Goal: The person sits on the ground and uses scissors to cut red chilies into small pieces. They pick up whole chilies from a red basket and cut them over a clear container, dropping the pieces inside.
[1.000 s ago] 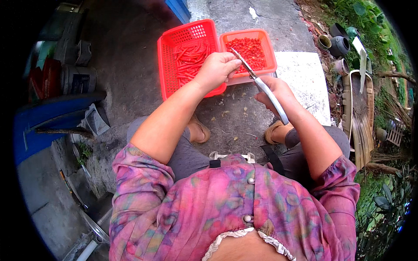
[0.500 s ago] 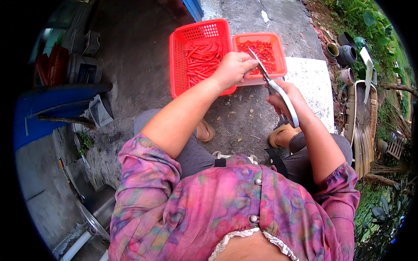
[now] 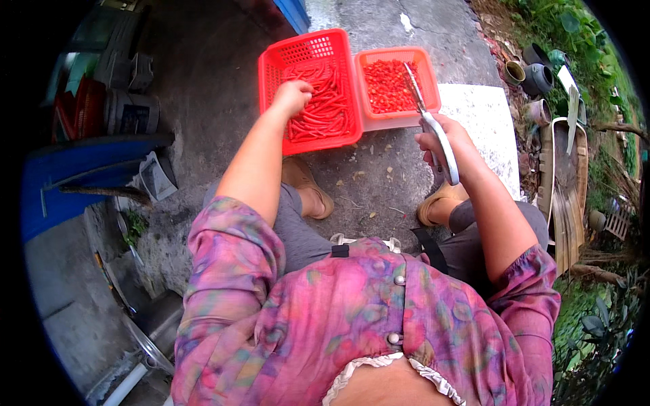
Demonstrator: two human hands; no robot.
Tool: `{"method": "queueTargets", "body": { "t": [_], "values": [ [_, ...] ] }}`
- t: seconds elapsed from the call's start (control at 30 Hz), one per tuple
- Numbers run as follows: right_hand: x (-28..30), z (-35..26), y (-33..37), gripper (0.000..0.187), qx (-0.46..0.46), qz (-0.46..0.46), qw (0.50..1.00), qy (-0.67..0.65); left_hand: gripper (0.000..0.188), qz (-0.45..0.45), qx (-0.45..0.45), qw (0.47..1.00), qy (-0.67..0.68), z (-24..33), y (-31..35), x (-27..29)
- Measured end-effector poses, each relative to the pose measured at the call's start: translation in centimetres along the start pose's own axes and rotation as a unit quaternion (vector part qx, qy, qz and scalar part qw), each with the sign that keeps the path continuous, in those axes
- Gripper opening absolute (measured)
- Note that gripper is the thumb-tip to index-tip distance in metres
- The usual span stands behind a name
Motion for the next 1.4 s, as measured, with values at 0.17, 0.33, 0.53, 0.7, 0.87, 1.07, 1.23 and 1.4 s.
{"method": "queueTargets", "body": {
  "t": [0.17, 0.33, 0.53, 0.7, 0.87, 1.07, 1.23, 1.4],
  "values": [
    [-0.3, -0.2, 0.4, 0.026, 0.007, -0.024, 1.0, 0.002, 0.04, -0.036, 0.003, 0.998, -0.043, -0.8, 1.9, -2.7],
    [0.1, -0.5, 0.8, 0.034, -0.007, -0.033, 0.998, 0.055, 0.024, -0.054, 0.082, 0.995, -0.009, -0.4, 1.7, -3.2],
    [0.0, -0.8, 0.8, 0.033, 0.003, -0.033, 0.996, 0.078, 0.018, -0.028, 0.027, 0.99, -0.139, -0.7, 1.5, -2.7],
    [0.0, -0.9, 0.9, 0.031, 0.012, -0.031, 0.995, 0.097, 0.022, 0.158, -0.067, 0.972, -0.162, 0.0, 1.0, -0.5],
    [0.0, -1.2, 1.1, 0.031, 0.007, -0.031, 0.994, 0.106, 0.024, 0.092, -0.097, 0.986, -0.1, 2.1, 2.0, -0.6],
    [0.0, -0.7, 0.7, 0.031, 0.012, -0.03, 0.994, 0.104, 0.029, -0.066, -0.129, 0.969, -0.2, 2.7, 3.2, -3.4],
    [-0.1, -0.4, 0.6, 0.031, 0.023, -0.032, 0.993, 0.115, 0.029, 0.009, -0.153, 0.945, -0.288, 1.6, 3.0, -3.4],
    [-0.1, -0.4, 0.4, 0.03, 0.034, -0.031, 0.991, 0.127, 0.035, -0.105, -0.139, 0.969, -0.177, 1.0, 2.5, -5.0]
  ]
}}
Point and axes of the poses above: each hand's wrist, its own y-axis away from the middle knuckle, its own x-axis out of the back of the hand, z = x × y, the point moved 5 cm from there along -y, towards the middle knuckle, and after that the axes turned 13 degrees about z, right-handed, at the moved point
